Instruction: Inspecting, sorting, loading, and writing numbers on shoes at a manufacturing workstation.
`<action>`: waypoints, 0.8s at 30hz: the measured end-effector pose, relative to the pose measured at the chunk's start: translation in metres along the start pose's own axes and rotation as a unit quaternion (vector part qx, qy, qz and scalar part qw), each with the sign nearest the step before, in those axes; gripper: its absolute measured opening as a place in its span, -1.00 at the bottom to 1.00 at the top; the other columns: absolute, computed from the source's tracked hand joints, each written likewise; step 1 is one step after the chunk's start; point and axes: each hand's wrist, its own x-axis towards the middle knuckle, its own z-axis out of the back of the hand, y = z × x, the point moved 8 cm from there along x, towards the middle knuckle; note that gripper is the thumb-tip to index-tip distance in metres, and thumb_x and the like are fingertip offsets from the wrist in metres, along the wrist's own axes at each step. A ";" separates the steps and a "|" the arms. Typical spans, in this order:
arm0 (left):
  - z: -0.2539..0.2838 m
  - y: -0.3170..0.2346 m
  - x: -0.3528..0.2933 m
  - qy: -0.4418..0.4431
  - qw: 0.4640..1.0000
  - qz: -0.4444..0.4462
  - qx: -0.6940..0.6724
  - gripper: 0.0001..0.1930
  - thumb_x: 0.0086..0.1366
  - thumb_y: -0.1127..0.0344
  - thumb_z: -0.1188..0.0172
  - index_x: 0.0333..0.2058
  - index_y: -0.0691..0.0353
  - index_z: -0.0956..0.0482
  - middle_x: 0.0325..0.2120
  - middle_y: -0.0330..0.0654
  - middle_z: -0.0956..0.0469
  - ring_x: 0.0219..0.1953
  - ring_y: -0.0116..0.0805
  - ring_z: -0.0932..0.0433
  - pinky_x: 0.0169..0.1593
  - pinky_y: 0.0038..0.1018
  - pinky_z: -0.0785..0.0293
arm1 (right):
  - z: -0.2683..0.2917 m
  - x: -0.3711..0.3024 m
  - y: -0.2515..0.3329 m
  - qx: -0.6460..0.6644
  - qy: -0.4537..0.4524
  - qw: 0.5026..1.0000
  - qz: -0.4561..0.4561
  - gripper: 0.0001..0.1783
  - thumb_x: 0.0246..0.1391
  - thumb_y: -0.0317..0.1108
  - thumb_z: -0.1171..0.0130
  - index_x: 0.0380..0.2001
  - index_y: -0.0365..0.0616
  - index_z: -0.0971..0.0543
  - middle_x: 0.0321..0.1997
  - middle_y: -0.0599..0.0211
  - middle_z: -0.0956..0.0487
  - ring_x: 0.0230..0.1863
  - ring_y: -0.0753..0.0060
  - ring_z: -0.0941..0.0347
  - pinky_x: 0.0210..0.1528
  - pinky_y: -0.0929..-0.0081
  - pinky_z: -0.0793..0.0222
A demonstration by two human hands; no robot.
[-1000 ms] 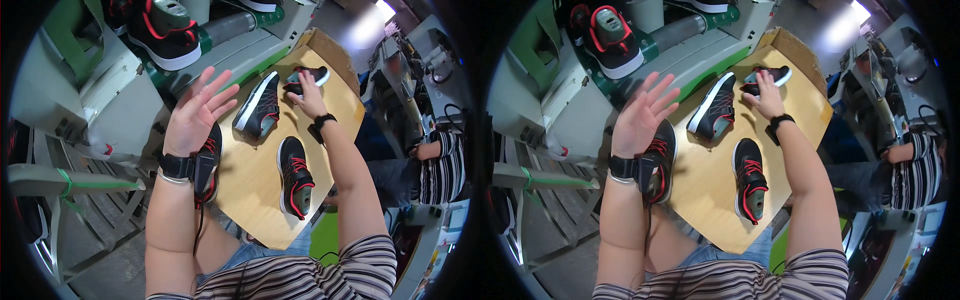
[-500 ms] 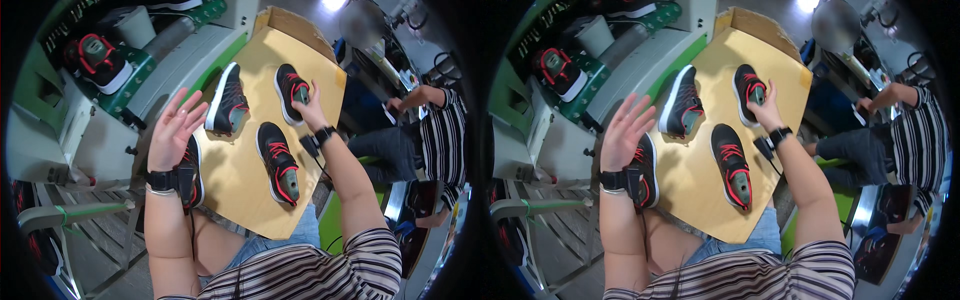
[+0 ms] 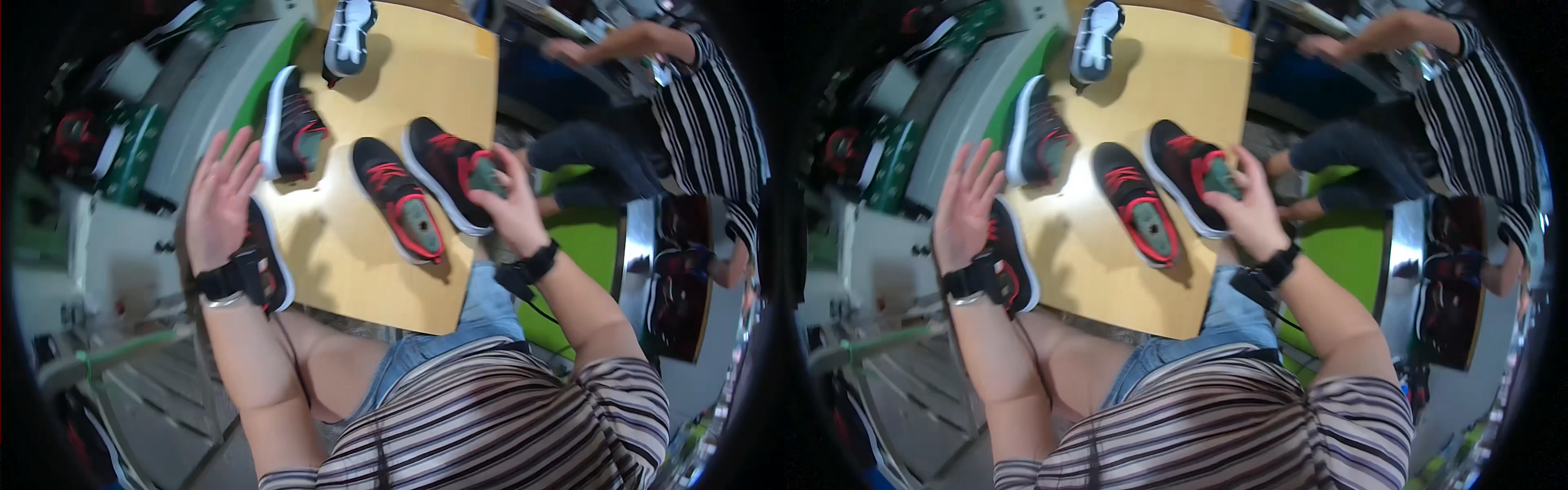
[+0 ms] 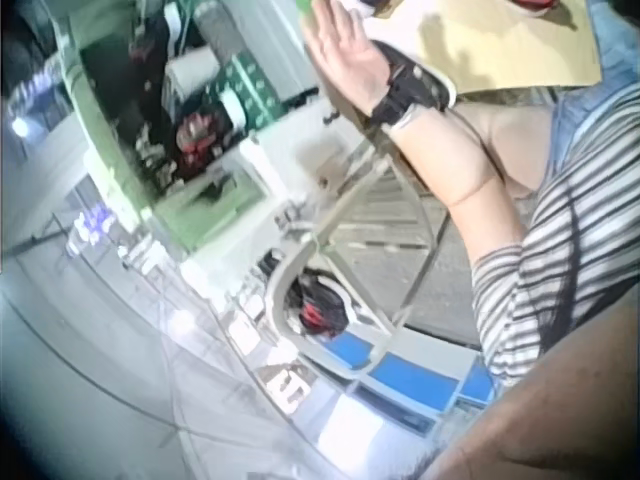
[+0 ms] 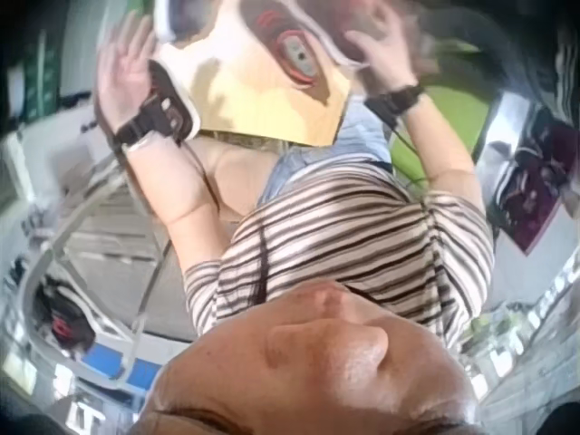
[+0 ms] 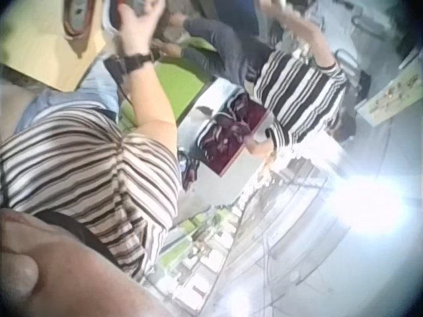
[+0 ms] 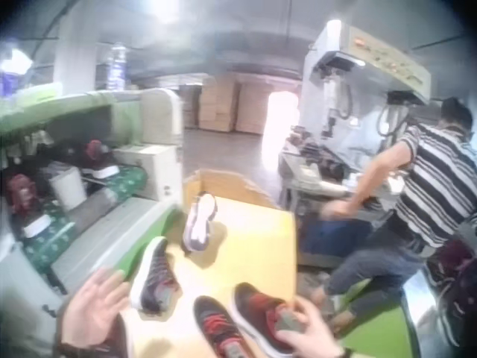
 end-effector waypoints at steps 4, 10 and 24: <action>-0.014 -0.010 -0.003 -0.006 0.999 -0.003 0.042 -0.37 0.45 0.21 0.00 0.36 0.40 -0.07 0.33 0.23 -0.17 0.34 0.08 -0.26 0.35 -0.13 -0.23 | -0.011 -0.008 0.045 0.096 -0.062 0.993 0.008 -0.27 0.04 -0.61 -0.23 0.30 -0.14 -0.26 0.21 0.23 -0.41 0.19 0.36 -0.39 0.26 0.42 -0.31; -0.038 -0.017 -0.028 0.106 0.987 0.040 0.113 0.15 0.17 -0.54 0.04 0.43 0.28 0.11 0.38 0.05 -0.10 0.35 -0.08 -0.22 0.27 -0.16 -0.30 | -0.129 -0.028 0.131 0.167 0.075 0.974 0.136 -0.19 0.24 -0.30 -0.11 0.44 -0.07 0.02 0.40 0.08 -0.22 0.34 0.21 -0.29 0.34 0.29 -0.26; -0.016 -0.068 -0.020 -0.004 0.981 -0.131 -0.145 -0.28 0.40 -0.15 0.00 0.33 0.24 -0.16 0.25 -0.06 -0.34 0.28 -0.08 -0.35 0.34 -0.07 -0.23 | -0.338 -0.077 -0.012 -0.125 0.272 0.938 0.174 0.08 -0.09 -0.42 -0.39 0.41 -0.27 0.04 0.44 -0.19 0.00 0.49 -0.10 0.07 0.48 0.19 0.08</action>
